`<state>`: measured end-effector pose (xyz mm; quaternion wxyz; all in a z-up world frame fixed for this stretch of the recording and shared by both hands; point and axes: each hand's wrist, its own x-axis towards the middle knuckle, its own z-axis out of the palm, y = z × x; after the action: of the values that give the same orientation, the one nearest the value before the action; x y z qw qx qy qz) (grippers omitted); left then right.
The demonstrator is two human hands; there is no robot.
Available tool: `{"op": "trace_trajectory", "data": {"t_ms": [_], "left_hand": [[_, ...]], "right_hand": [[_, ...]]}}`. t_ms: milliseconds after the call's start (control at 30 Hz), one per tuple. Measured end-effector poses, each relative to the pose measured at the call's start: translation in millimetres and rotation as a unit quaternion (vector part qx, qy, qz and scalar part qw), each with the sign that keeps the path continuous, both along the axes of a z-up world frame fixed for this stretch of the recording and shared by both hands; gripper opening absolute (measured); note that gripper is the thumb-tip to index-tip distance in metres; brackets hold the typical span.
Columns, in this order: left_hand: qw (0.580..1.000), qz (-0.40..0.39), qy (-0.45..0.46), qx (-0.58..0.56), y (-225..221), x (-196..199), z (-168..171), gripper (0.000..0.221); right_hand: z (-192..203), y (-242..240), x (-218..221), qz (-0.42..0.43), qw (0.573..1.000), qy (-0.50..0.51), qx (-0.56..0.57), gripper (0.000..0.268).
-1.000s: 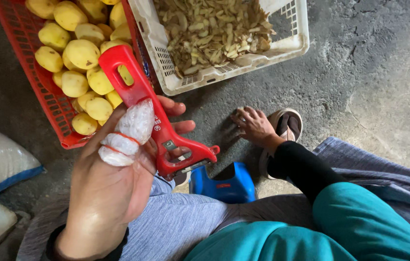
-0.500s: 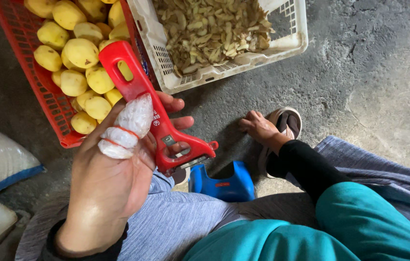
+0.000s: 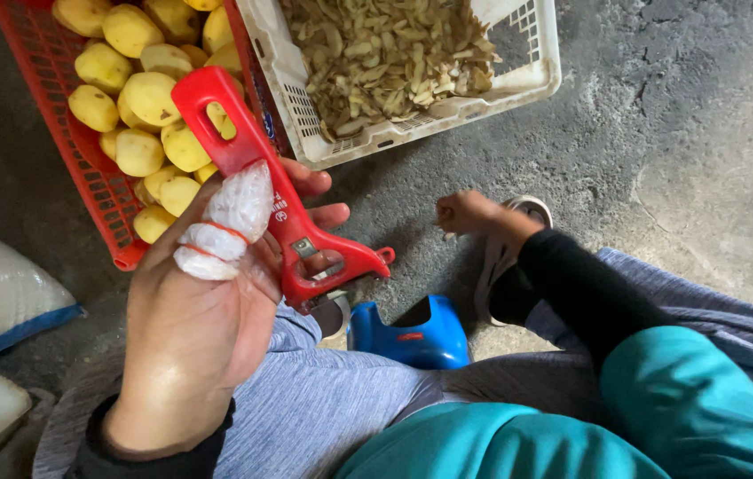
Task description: The person sits on the floor and peels potatoes using a red peeler. Peeled potatoes are placed in a red basket, and peels fall into a white basket. The person then stands, picks up the white basket of peels, and empties them into a larger container.
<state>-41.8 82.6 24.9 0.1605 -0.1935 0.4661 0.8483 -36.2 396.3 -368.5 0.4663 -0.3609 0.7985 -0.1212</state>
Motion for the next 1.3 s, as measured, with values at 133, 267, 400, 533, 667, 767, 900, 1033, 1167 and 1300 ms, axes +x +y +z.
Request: {"op": "trace_trajectory", "data": {"t_ms": [133, 267, 400, 533, 667, 767, 900, 1033, 1167, 1300], "left_hand": [[1.000, 0.005, 0.016, 0.011, -5.0, 4.6, 3.1, 0.034], [0.999, 0.005, 0.040, 0.007, -6.2, 7.1, 3.9, 0.032], [0.999, 0.008, 0.041, 0.020, -10.2, 10.4, 6.1, 0.032], [0.999, 0.023, 0.019, 0.017, -18.3, 16.0, 9.0, 0.034], [0.999, 0.021, 0.027, 0.005, -18.9, 12.8, 12.7, 0.036], [0.999, 0.025, 0.023, 0.004, -18.0, 11.3, 13.5, 0.038], [0.998, 0.060, 0.017, 0.003, -20.2, 5.8, 12.5, 0.039], [0.997, 0.081, 0.006, 0.000, -27.5, 0.5, 11.6, 0.040], [0.996, 0.079, 0.027, 0.010, -31.8, 0.2, 12.7, 0.040], [0.996, 0.087, 0.028, 0.005, -31.5, 0.2, 12.5, 0.038]], "right_hand": [[108.8, -19.2, -79.6, -0.198, 0.959, -0.197, -0.049, 0.026], [206.2, -25.5, -135.7, -0.363, 0.882, -0.147, -0.263, 0.014], [206.6, -38.6, -131.8, -0.437, 0.883, 0.058, -0.163, 0.012], [120.1, -40.0, -62.6, -0.257, 0.878, 0.286, -0.287, 0.005], [32.8, -16.8, 11.8, -0.292, 0.951, 0.053, 0.090, 0.049], [-6.8, 0.4, 53.8, -0.387, 0.901, 0.093, 0.169, 0.065], [-30.8, 8.7, 80.9, -0.361, 0.923, 0.125, 0.039, 0.055], [-46.5, 10.1, 84.2, -0.366, 0.923, 0.116, 0.025, 0.029], [-56.6, 14.7, 83.1, -0.371, 0.920, 0.121, -0.036, 0.022], [-56.5, 12.9, 80.8, -0.338, 0.936, 0.101, 0.001, 0.026]]}}
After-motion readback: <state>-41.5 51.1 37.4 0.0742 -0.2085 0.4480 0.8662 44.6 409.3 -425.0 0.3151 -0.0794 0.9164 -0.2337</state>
